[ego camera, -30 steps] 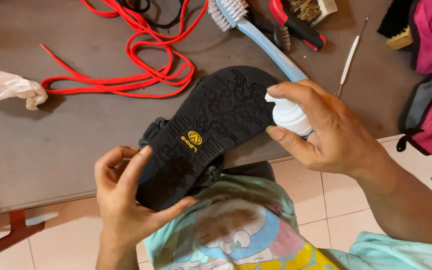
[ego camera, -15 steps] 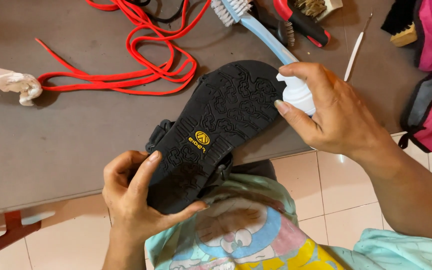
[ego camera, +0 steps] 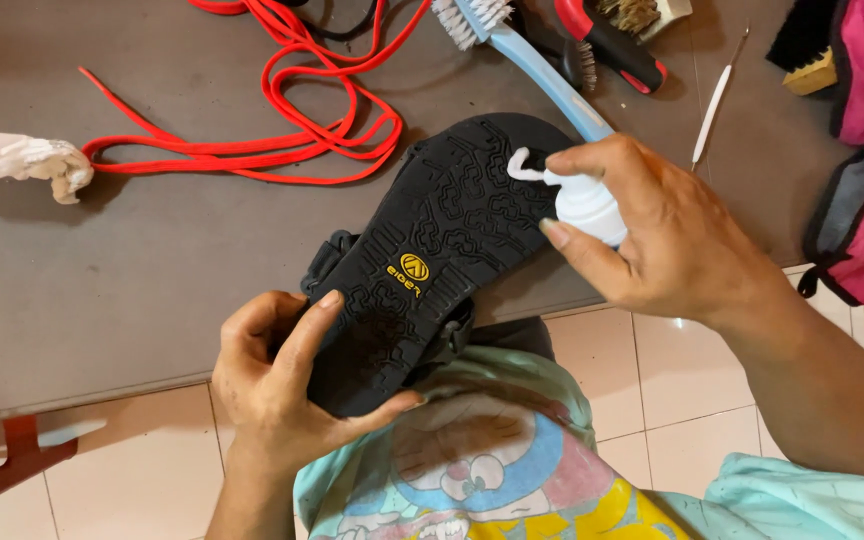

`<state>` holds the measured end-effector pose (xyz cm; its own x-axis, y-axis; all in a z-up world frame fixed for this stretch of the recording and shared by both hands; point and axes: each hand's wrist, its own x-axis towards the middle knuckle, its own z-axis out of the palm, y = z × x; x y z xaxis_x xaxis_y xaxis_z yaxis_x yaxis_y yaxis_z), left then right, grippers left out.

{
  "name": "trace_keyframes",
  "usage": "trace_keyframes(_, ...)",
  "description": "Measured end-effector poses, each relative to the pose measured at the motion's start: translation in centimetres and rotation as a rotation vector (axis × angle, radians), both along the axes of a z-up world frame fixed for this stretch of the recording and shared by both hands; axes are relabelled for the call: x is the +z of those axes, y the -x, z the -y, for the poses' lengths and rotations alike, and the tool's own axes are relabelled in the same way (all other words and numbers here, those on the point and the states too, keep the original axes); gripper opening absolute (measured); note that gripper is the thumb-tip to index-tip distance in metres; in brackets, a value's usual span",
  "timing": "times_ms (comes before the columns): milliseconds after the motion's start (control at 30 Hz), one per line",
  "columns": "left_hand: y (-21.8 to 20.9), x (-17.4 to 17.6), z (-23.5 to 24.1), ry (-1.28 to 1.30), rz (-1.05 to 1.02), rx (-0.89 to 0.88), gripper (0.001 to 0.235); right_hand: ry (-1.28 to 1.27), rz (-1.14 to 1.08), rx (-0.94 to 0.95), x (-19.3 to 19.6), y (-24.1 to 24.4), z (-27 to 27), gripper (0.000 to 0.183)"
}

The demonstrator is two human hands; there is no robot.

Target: The person uses a metal pick tool to scrape debris from the treads of a black sandal sole. They then apply a white cleaning paste and scrub the sole with a blue brush.

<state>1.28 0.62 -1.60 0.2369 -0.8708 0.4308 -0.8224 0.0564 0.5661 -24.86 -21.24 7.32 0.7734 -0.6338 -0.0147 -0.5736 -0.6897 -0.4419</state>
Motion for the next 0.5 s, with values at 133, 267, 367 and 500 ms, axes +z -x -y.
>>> trace_keyframes(133,0.1,0.1,0.1,0.019,-0.002,-0.004,0.099,0.062,0.064,0.069,0.6,0.1,-1.2,0.059)
trace_keyframes(267,0.0,0.0,0.3,0.040,0.012,-0.017,0.098,0.077,0.064,0.090,1.5,-0.8,-1.9,0.059)
trace_keyframes(367,-0.1,0.1,0.4,0.048,0.019,-0.026,0.099,0.072,0.025,0.092,1.2,-1.3,-2.1,0.054)
trace_keyframes(500,-0.2,0.3,0.4,0.022,0.024,-0.032,0.100,0.065,0.072,0.183,0.5,-1.7,-2.3,0.046)
